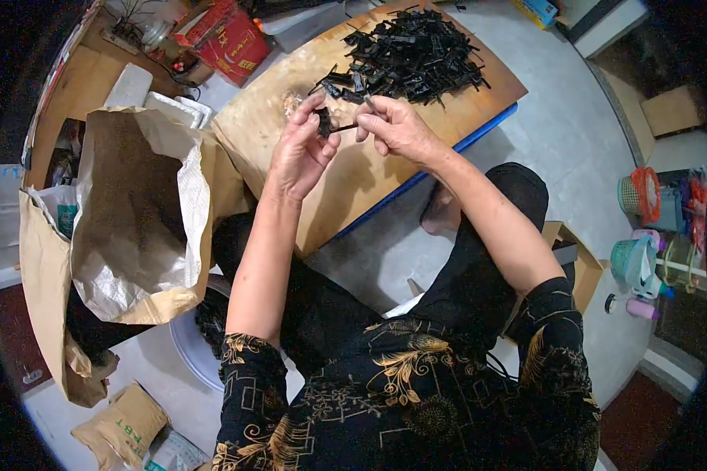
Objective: The recorder is sorting and inspecting small black plastic components on a workbench, placing them into a paper bag.
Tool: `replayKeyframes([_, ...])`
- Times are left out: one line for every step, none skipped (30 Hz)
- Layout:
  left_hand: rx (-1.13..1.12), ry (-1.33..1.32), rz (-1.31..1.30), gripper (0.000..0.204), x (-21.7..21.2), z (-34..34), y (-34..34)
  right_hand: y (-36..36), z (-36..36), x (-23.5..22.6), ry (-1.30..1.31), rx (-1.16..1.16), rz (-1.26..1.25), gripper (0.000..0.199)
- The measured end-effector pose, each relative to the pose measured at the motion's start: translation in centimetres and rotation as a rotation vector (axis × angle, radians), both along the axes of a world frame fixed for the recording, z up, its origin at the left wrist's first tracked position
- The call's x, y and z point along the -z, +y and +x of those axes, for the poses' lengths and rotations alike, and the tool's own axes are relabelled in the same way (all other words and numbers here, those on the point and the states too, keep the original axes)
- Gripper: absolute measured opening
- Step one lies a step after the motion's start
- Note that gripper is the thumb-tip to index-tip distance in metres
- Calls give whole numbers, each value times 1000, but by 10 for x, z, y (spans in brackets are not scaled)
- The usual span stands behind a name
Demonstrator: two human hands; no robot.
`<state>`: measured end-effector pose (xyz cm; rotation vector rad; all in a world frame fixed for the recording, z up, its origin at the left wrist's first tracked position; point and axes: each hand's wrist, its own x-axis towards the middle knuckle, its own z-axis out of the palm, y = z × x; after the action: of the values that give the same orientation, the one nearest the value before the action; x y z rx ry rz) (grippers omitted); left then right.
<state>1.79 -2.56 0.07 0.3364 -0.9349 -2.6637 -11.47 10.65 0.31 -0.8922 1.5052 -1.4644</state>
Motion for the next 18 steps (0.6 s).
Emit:
replayKeyframes([4,-21,-44,31,1,1,-1,-1,1,0,-5,36,-34,15])
replayKeyframes([8,-43,-87,33,1,2,-1,-1,1,0,-5,34,-34,15])
replayKeyframes([5,-43,-86,33,2,3,-2,0,2,0,6,43,-48,14])
replayKeyframes([25,-57,-109,33,2,3,-2,0,2,1,17,53,-61,13])
replayKeyframes([45,-71,-132,33,3,3,-2,1,1,1,16,51,-60,13])
replayKeyframes([44,-73,-131,33,3,3,-1,1,-1,2,33,40,-63,14])
replayKeyframes([62,-91,-163,34,3,2,0,1,-2,2,51,30,-65,15])
replayKeyframes([81,-110,-196,34,3,1,2,1,-3,3,50,30,-62,15])
replayKeyframes([81,-110,-193,34,2,1,2,1,-3,4,52,19,-65,16])
replayKeyframes([141,-97,-187,35,2,1,2,0,-3,2,53,7,-68,16])
replayKeyframes([201,-83,-181,35,1,1,2,1,-3,0,51,7,-67,16])
replayKeyframes([216,-84,-198,37,0,0,3,3,-3,-2,-8,3,-44,16])
replayKeyframes([215,-86,-197,37,-2,0,4,4,-2,-5,-69,-3,-21,16])
replayKeyframes([272,-43,-174,38,-6,0,5,4,-2,-7,-72,-4,-21,16])
replayKeyframes([329,0,-150,38,-8,1,6,5,-3,-8,-130,-84,-11,20])
replayKeyframes([331,-1,-147,38,-8,1,7,6,-4,-8,-186,-161,0,26])
replayKeyframes([352,20,-127,39,-8,1,8,7,-4,-8,-188,-160,1,26])
replayKeyframes([374,41,-107,39,-8,1,8,7,-5,-7,-231,-186,39,29])
